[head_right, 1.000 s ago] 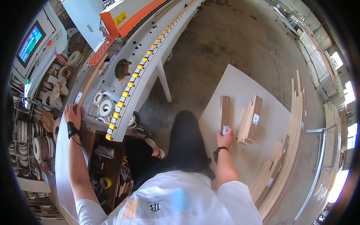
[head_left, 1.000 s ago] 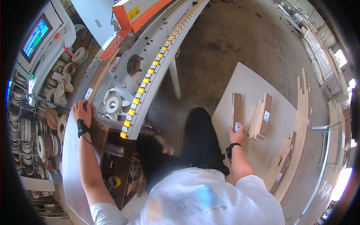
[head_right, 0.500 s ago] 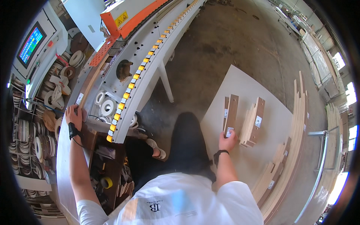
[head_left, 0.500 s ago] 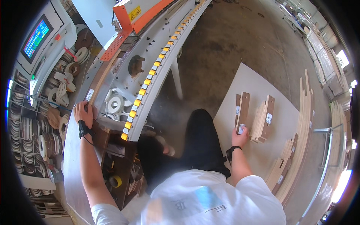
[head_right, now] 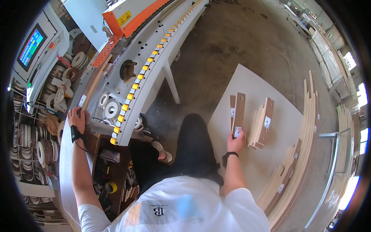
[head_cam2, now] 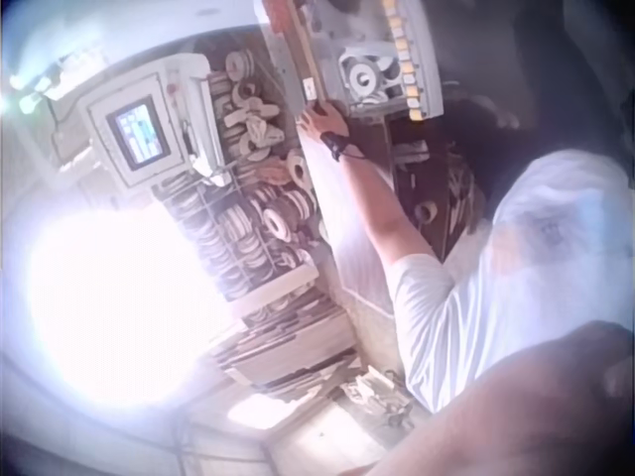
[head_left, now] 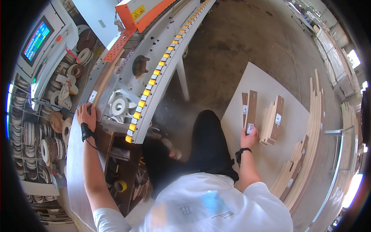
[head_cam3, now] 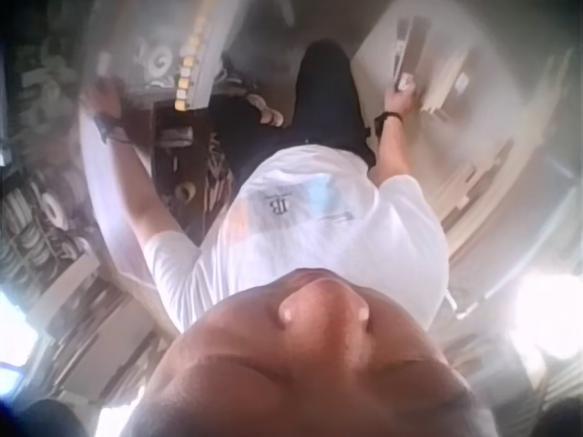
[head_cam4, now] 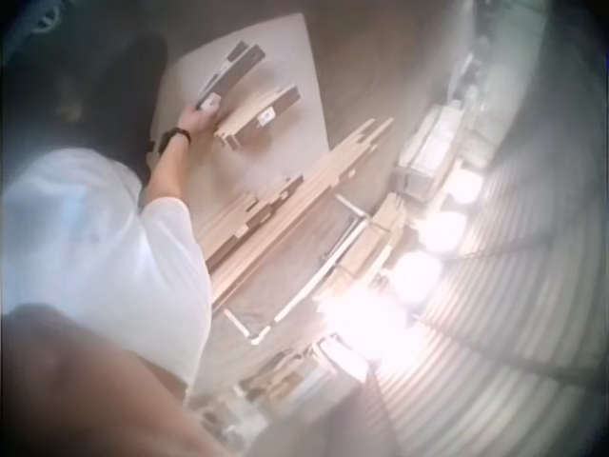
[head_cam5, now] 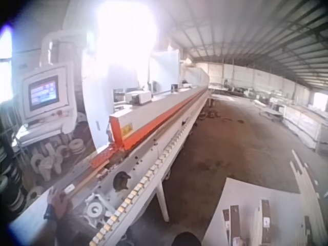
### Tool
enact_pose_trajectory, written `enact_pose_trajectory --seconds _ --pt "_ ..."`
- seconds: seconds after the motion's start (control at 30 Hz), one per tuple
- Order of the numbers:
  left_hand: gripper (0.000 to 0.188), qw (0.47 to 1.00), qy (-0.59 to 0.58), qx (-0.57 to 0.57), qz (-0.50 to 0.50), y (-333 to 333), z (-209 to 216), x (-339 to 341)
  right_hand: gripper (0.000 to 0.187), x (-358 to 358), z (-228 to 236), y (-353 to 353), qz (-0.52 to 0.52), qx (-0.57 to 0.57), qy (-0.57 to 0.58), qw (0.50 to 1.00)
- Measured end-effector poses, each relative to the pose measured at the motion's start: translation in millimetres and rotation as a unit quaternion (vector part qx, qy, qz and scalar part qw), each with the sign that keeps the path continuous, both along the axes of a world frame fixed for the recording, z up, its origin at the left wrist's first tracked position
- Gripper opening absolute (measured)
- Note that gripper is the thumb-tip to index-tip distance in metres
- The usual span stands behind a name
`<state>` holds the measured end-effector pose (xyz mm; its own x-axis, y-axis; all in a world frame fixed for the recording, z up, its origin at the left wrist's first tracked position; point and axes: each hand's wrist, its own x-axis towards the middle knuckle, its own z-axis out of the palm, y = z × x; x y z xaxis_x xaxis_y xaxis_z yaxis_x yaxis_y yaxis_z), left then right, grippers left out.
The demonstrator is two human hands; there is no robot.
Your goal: Feeding wood pieces into an edge banding or finishing machine in a manufacturing facility.
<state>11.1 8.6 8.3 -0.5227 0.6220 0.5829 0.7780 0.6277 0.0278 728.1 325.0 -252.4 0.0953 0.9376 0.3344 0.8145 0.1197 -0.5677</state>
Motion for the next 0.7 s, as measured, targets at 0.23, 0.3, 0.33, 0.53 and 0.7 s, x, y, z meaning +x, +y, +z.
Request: enact_pose_trajectory --seconds 0.23,0.3,0.33,0.53,0.7 --pt "0.017 1.0 0.011 0.004 0.016 -5.4 -3.7 -2.6 0.059 -5.0 3.2 5.2 0.012 -0.065 -0.062 0.996" --pt "0.018 1.0 0.006 0.003 0.019 -4.3 -4.3 -1.4 0.059 -6.6 2.2 4.5 -0.019 -0.087 -0.039 0.995" --pt "0.018 1.0 0.011 0.007 0.019 -3.9 -4.1 -2.4 0.059 -6.8 1.5 0.4 -0.017 -0.088 -0.04 0.995" --pt "0.017 1.0 0.001 0.009 0.011 -10.5 -3.9 -5.2 0.06 -5.4 9.5 1.9 -0.026 -0.105 -0.049 0.993" --pt "0.015 1.0 0.009 0.029 -0.002 -5.0 -4.4 0.8 0.058 4.5 6.6 -2.4 0.021 -0.049 -0.034 0.998"
